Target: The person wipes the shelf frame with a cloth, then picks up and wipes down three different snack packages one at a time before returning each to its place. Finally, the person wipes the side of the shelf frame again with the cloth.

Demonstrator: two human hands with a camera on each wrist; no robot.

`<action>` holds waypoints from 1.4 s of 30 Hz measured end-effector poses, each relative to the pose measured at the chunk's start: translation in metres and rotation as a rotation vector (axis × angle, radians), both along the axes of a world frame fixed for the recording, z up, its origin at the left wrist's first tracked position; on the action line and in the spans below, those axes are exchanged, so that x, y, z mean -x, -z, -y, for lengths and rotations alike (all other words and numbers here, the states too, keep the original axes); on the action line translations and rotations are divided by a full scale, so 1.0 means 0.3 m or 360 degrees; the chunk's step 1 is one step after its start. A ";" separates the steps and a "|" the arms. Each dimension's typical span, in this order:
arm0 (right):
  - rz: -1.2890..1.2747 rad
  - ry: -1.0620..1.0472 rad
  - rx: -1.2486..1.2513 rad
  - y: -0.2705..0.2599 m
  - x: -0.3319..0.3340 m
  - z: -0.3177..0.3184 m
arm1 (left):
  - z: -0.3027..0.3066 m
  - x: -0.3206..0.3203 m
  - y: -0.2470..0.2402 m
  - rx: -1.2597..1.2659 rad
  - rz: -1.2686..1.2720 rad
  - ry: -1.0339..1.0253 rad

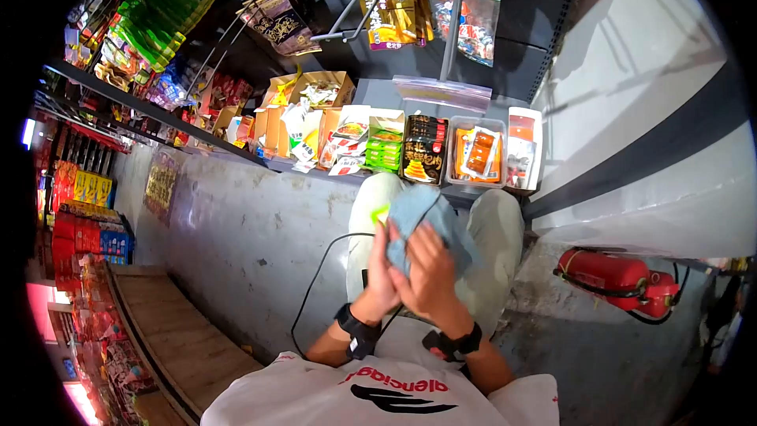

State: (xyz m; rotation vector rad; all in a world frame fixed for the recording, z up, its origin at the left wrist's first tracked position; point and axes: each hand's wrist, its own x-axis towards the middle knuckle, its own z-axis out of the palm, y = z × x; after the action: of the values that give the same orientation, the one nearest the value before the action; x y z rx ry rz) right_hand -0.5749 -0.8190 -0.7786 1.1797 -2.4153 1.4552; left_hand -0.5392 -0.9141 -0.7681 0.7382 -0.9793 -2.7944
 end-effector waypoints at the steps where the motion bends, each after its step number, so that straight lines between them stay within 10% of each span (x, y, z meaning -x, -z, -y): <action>1: 0.0006 -0.0096 0.0053 0.026 -0.032 -0.001 | 0.042 0.010 0.013 -0.0135 -0.0088 0.0031; 5: -0.0002 -0.0196 -0.0050 0.080 -0.027 -0.028 | 0.055 0.042 0.024 -0.0246 -0.0594 0.0191; 15: -0.0056 -0.0197 -0.0146 0.030 -0.009 -0.021 | 0.082 0.037 0.066 0.0648 0.0452 0.0094; 16: -0.0071 -0.0198 -0.0153 0.019 0.007 -0.016 | 0.062 0.073 -0.003 0.0640 -0.0075 -0.0408; 18: 0.0518 -0.0099 0.0063 0.006 0.029 -0.037 | 0.138 0.046 0.019 0.1249 0.0106 -0.0259; 24: 0.2492 0.0023 0.1363 0.202 0.070 -0.070 | 0.127 -0.004 0.065 0.1459 0.0000 -0.0178; 30: 0.2830 -0.0494 0.1612 0.168 -0.075 -0.050 | 0.113 0.007 0.107 0.2028 -0.0112 -0.0248; 35: 0.2729 -0.0648 0.1725 0.174 -0.047 -0.101 | 0.035 -0.008 0.078 0.1336 -0.0291 -0.0095; 38: 0.2735 -0.0641 0.1740 0.239 -0.085 -0.090 | 0.076 0.015 0.081 0.1730 -0.0297 -0.0075; 42: 0.1844 -0.0321 0.0471 0.131 -0.066 -0.115 | 0.212 0.104 0.076 0.2376 -0.0577 -0.0353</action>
State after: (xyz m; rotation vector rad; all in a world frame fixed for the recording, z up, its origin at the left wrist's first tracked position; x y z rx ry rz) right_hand -0.5551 -0.7844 -0.8179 0.5411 -2.4278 3.0495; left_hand -0.5704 -0.9778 -0.7908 0.0637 -2.1185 -1.2287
